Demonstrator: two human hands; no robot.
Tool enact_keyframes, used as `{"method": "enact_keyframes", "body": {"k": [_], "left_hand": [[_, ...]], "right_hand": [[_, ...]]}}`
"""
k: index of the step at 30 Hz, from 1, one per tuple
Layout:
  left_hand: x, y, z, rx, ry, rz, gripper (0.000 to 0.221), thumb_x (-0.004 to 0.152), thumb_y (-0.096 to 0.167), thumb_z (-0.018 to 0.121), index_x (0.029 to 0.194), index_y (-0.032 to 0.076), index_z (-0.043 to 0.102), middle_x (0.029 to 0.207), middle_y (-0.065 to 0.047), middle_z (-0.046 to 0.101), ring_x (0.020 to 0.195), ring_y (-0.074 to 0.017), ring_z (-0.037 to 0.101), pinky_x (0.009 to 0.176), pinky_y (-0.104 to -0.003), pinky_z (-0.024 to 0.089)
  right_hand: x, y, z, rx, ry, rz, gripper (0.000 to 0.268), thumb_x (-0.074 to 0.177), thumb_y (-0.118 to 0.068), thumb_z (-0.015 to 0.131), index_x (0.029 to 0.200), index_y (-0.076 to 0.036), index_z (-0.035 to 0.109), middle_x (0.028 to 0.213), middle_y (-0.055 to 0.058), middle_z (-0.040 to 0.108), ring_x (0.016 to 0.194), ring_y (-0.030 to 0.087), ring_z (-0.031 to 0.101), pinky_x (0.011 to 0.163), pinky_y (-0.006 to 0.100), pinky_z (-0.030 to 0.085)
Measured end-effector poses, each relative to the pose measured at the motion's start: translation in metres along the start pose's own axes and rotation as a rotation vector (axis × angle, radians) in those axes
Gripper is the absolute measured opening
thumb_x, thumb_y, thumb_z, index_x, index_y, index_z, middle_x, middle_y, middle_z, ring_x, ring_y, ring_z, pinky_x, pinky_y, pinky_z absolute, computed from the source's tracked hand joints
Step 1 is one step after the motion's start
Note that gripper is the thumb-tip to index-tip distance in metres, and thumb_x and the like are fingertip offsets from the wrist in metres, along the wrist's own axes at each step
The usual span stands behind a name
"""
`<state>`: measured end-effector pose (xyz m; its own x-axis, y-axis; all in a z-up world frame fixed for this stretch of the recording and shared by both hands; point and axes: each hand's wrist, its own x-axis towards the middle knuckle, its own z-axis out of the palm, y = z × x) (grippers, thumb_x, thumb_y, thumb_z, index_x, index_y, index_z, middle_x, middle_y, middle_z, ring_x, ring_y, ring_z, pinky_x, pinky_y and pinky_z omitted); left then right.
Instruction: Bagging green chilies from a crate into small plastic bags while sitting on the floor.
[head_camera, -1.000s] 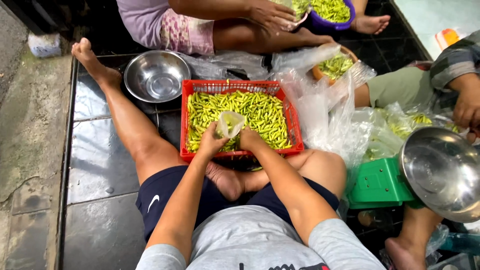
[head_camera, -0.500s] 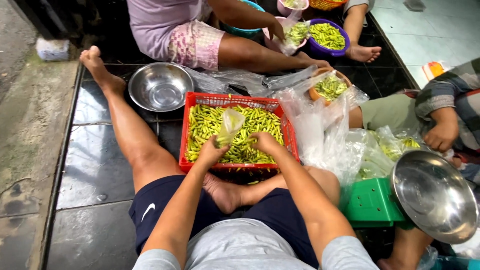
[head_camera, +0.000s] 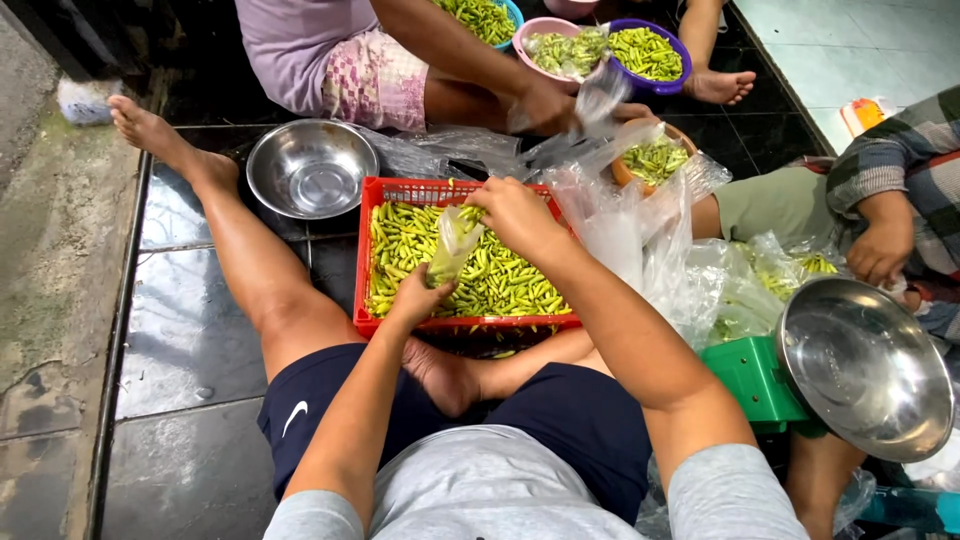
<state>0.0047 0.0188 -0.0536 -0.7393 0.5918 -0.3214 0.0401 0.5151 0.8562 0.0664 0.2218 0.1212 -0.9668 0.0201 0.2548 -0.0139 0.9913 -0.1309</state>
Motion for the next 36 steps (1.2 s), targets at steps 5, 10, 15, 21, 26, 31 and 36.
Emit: {"method": "enact_keyframes", "body": {"k": [5, 10, 15, 21, 26, 31, 36], "left_hand": [[0.004, -0.006, -0.001, -0.049, 0.003, 0.057, 0.072, 0.075, 0.047, 0.086, 0.132, 0.009, 0.063, 0.118, -0.029, 0.070, 0.122, -0.0438, 0.063, 0.103, -0.052, 0.051], [0.003, -0.007, 0.003, -0.105, 0.001, 0.090, 0.065, 0.074, 0.043, 0.090, 0.127, 0.012, 0.066, 0.112, -0.026, 0.072, 0.117, -0.0417, 0.067, 0.098, -0.049, 0.053], [0.007, -0.012, 0.006, -0.166, -0.001, 0.107, 0.062, 0.072, 0.040, 0.093, 0.122, 0.014, 0.068, 0.107, -0.023, 0.074, 0.111, -0.0379, 0.070, 0.093, -0.046, 0.055], [0.007, -0.012, 0.008, -0.293, -0.001, 0.128, 0.058, 0.072, 0.029, 0.094, 0.120, 0.008, 0.068, 0.105, -0.025, 0.074, 0.106, -0.0369, 0.071, 0.090, -0.046, 0.055], [0.013, -0.018, 0.008, -0.317, -0.005, 0.133, 0.051, 0.071, 0.030, 0.095, 0.110, 0.012, 0.069, 0.087, -0.016, 0.071, 0.083, -0.0273, 0.071, 0.068, -0.039, 0.056], [0.008, -0.010, 0.001, -0.420, -0.028, 0.143, 0.046, 0.073, 0.021, 0.093, 0.110, 0.010, 0.068, 0.084, -0.014, 0.071, 0.077, -0.0218, 0.069, 0.061, -0.032, 0.055], [0.010, -0.015, 0.006, -0.501, -0.047, 0.176, 0.051, 0.069, 0.016, 0.095, 0.111, 0.010, 0.067, 0.087, -0.011, 0.072, 0.077, -0.0178, 0.067, 0.060, -0.030, 0.055]], "right_hand": [[0.005, -0.014, 0.000, -0.115, -0.049, -0.047, 0.032, 0.077, -0.026, 0.084, 0.106, -0.025, 0.072, 0.101, 0.002, 0.069, 0.098, 0.027, 0.069, 0.086, 0.039, 0.058], [0.011, -0.026, -0.022, 0.085, -0.115, -0.044, 0.036, 0.078, -0.022, 0.084, 0.110, -0.019, 0.069, 0.101, 0.010, 0.069, 0.101, 0.036, 0.068, 0.088, 0.047, 0.056], [0.014, -0.038, -0.038, 0.163, -0.151, -0.025, 0.044, 0.074, -0.022, 0.087, 0.112, -0.019, 0.064, 0.100, 0.012, 0.070, 0.103, 0.038, 0.069, 0.091, 0.049, 0.054], [0.016, -0.039, -0.040, 0.224, -0.231, -0.062, 0.049, 0.073, -0.006, 0.085, 0.116, -0.012, 0.064, 0.104, 0.021, 0.070, 0.105, 0.044, 0.068, 0.093, 0.054, 0.053], [0.018, -0.036, -0.035, 0.331, -0.083, -0.056, 0.032, 0.081, -0.004, 0.079, 0.108, -0.015, 0.067, 0.096, 0.011, 0.072, 0.097, 0.034, 0.073, 0.087, 0.046, 0.057], [-0.002, -0.031, -0.037, 0.375, -0.156, 0.058, 0.028, 0.089, -0.028, 0.077, 0.114, -0.017, 0.070, 0.116, 0.021, 0.065, 0.113, 0.045, 0.064, 0.097, 0.053, 0.051], [-0.009, -0.037, -0.024, 0.507, -0.368, 0.209, 0.042, 0.083, -0.025, 0.087, 0.121, -0.014, 0.072, 0.122, 0.021, 0.068, 0.106, 0.034, 0.073, 0.093, 0.045, 0.058]]}}
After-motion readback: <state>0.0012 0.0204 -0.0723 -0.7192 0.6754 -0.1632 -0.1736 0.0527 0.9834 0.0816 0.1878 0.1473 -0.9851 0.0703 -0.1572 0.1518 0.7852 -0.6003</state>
